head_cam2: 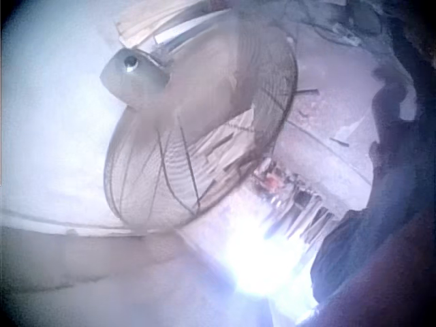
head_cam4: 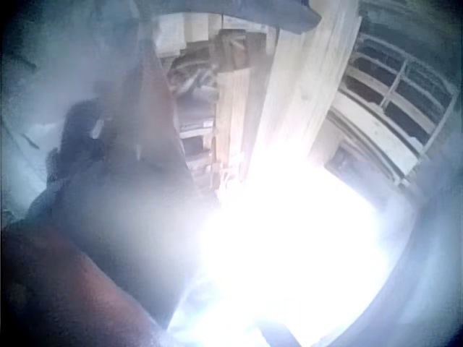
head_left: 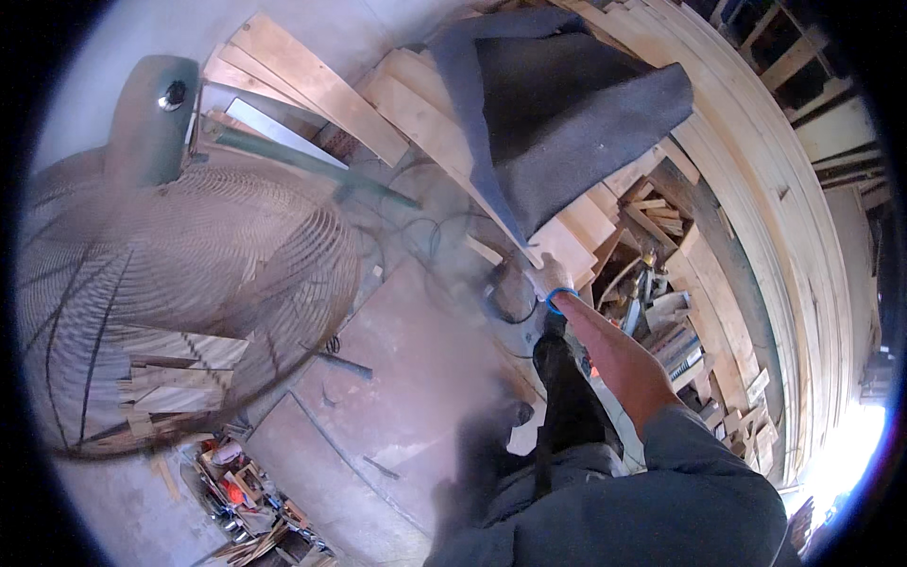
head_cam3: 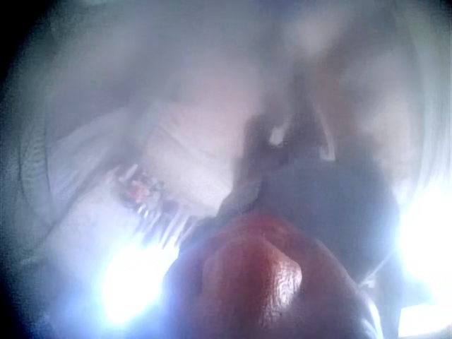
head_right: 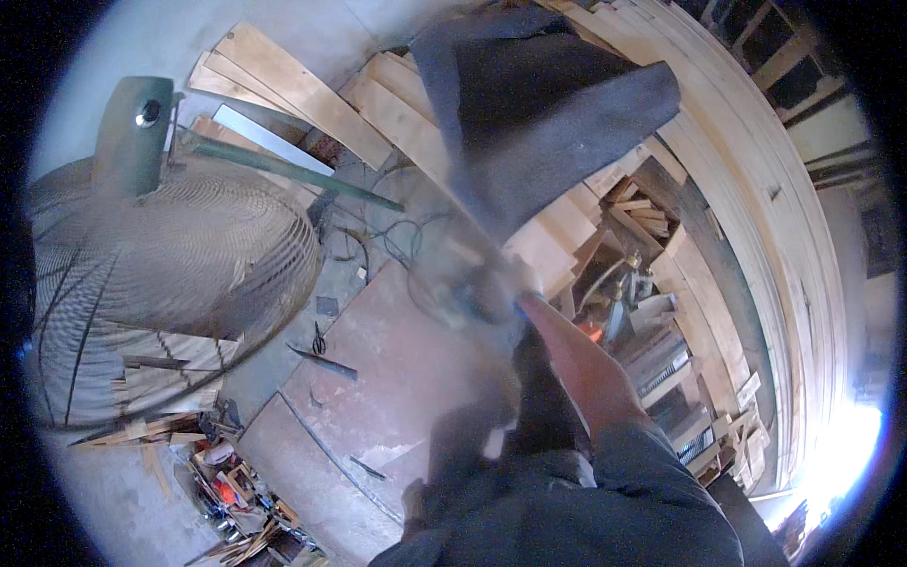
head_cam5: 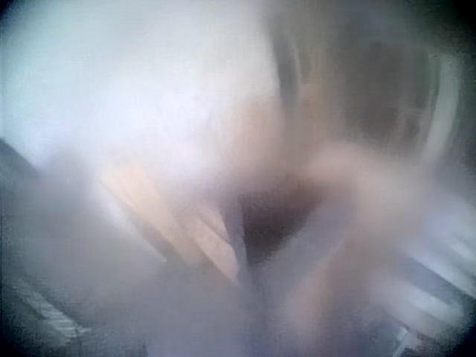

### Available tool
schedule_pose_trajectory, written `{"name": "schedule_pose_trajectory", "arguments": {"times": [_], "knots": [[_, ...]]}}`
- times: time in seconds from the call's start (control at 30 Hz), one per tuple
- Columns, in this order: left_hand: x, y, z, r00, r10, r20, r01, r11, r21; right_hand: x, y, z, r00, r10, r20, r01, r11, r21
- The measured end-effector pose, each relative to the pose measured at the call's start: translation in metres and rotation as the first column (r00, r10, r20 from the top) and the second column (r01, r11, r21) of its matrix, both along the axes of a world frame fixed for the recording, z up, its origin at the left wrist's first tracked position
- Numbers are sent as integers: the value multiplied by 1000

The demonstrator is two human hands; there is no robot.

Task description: The person selects and sorts thin wooden strips, then uses a table saw to cut them into shorter pieces. They stack the cut pieces and later use a hammer to split a small block of wood.

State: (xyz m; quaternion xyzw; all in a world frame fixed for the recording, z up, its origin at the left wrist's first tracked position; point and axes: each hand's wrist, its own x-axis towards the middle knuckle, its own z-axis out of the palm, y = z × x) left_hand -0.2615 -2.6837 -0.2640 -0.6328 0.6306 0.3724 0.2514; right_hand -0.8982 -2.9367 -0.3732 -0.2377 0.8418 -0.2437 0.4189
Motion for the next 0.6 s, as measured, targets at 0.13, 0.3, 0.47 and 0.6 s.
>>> {"name": "schedule_pose_trajectory", "arguments": {"times": [0.13,0.3,0.47,0.6], "knots": [[-73,-8,32,886,-439,150,455,885,-95,-40,-63,-47,989,11,-149,-6,999,32],[-170,-60,61,944,-253,210,202,950,238,-38,-121,-58,993,-60,98,55,997,56],[-196,-106,9,998,-26,-58,37,981,192,-69,-117,-112,992,42,-120,-39,999,29],[-237,-143,-43,877,315,-362,-214,932,292,-90,-87,-28,916,245,-319,-264,964,-17]]}}
